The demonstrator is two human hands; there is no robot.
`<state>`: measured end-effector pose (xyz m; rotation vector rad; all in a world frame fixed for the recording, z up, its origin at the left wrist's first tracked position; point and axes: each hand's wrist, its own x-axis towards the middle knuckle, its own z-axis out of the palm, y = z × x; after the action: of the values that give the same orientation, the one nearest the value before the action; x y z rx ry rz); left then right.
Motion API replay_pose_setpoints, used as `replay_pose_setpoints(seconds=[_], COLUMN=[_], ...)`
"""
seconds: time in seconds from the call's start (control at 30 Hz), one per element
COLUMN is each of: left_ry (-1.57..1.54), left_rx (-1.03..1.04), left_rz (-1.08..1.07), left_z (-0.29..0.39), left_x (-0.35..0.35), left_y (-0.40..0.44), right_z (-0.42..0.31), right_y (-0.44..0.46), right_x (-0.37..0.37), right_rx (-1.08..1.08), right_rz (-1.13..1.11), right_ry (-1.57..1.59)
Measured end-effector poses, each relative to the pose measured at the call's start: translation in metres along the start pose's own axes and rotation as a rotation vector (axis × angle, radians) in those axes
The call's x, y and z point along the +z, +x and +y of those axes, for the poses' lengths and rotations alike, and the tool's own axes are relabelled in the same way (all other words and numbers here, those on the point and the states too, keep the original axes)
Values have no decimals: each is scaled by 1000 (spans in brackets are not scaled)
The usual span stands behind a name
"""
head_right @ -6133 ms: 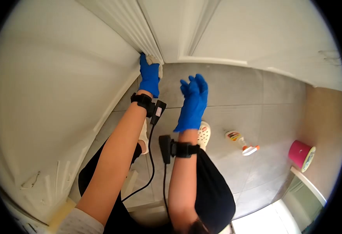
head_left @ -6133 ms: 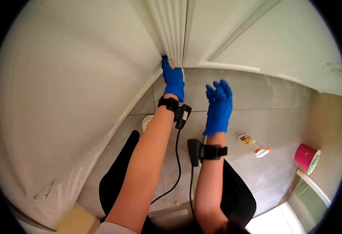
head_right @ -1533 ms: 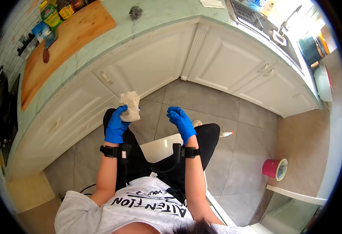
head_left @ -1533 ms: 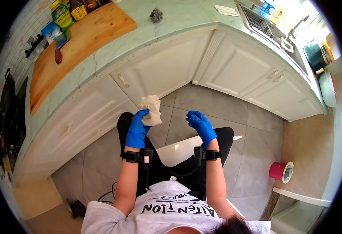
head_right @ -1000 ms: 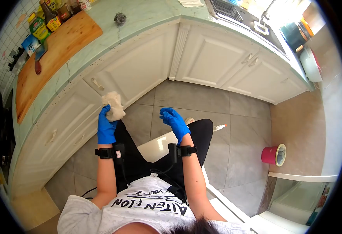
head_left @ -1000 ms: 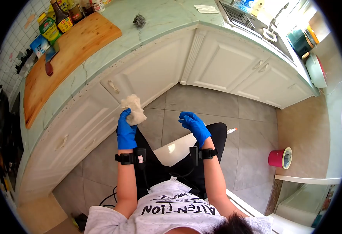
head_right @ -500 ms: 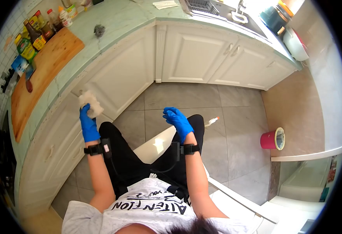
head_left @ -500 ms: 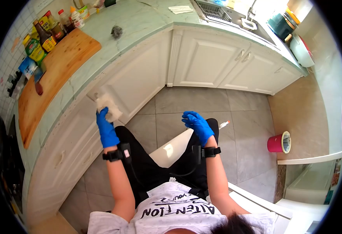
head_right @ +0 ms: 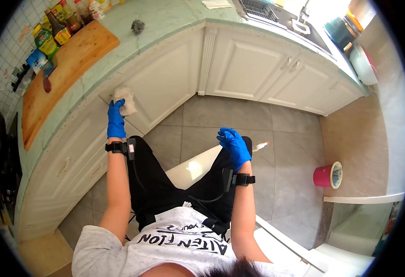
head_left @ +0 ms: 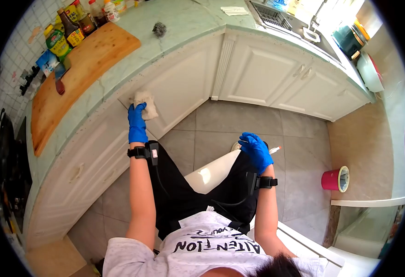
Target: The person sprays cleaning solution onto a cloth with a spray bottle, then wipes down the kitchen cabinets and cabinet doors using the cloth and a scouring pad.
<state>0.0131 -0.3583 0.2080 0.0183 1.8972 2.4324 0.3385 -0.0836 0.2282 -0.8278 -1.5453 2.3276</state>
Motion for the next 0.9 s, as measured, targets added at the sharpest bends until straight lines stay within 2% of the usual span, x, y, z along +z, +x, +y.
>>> replay_pose_setpoints(seconds=[0.07, 0.13, 0.27, 0.3, 0.43, 0.53, 0.6, 0.73, 0.8, 0.9], left_ry=[102, 104, -20, 2, -56, -7, 38, 46, 94, 100], left_rx=[-4, -6, -89, -115, -40, -109, -148, -165, -185, -174], left_rz=[-63, -119, 15, 79, -13, -110, -118, -104, -99, -62], left_z=[8, 5, 0, -5, -19, -23, -29, -37, -43, -35], left_x=[1, -2, 8, 13, 48, 75, 88, 106, 104, 112], left_y=[-2, 1, -7, -11, -44, -64, -68, -66, -60, -58], right_z=[0, -3, -34, -42, -76, -115, -127, -169, -184, -187], right_y=[2, 6, 34, 48, 123, 158, 199, 254, 282, 304], right_x=[-7, -17, -55, -71, -168, -205, -240, -256, -261, -261], right_rx=[-22, 0, -98, -116, -110, -82, -135, -309, -273, -335], right_rz=[22, -66, 35, 106, 324, 574, 577, 699, 731, 743], right_ry=[17, 70, 79, 58, -27, 6, 24, -173, -229, -187])
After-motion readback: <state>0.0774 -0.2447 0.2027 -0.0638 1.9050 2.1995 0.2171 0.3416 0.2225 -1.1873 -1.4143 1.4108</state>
